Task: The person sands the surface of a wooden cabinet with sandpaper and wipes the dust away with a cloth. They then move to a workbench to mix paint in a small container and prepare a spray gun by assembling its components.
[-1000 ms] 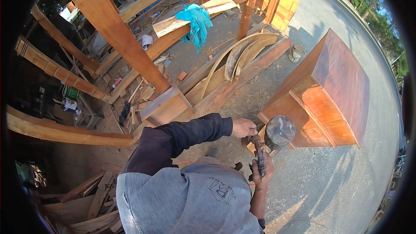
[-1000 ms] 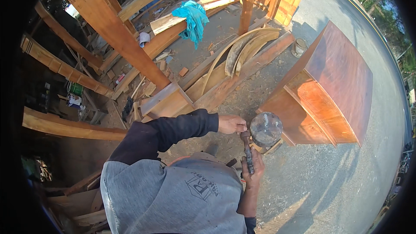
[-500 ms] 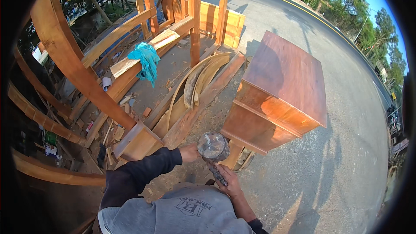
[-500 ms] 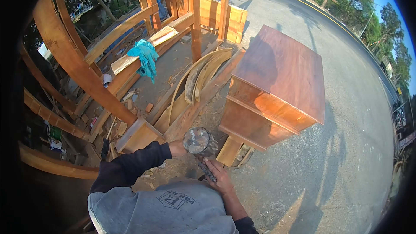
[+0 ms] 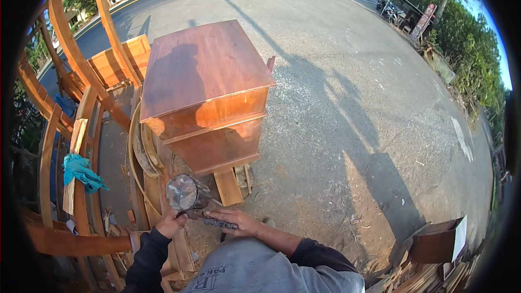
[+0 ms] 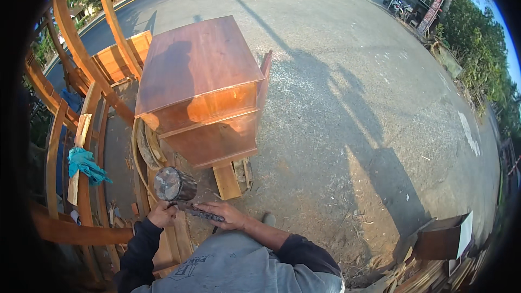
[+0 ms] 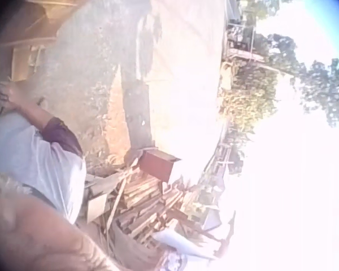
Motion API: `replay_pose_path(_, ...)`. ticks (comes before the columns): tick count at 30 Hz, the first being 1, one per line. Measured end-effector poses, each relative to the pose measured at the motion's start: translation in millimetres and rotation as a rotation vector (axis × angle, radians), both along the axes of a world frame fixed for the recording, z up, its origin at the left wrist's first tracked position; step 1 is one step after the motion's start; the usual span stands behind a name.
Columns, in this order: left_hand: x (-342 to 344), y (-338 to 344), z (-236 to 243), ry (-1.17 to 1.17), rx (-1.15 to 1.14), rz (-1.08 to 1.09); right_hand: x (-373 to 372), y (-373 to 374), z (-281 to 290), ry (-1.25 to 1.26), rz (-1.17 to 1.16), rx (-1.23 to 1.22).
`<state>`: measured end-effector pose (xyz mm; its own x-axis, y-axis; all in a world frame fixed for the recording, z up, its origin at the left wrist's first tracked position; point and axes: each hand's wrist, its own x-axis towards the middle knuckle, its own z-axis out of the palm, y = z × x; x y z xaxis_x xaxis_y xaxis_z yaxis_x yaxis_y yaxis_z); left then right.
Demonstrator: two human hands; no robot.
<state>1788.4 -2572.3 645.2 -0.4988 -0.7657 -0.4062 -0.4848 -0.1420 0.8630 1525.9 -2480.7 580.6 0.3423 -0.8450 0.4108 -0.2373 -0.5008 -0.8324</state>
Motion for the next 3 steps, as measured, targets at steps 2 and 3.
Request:
replay_pose_path(2, -4, -6, -4, 0.091, 0.123, 0.013, -6, 7, -4, -0.049, 0.028, -0.070)
replay_pose_path(3, -4, -11, -8, 0.156, 0.201, 0.009, -9, 13, -5, -0.057, -0.009, -0.070)
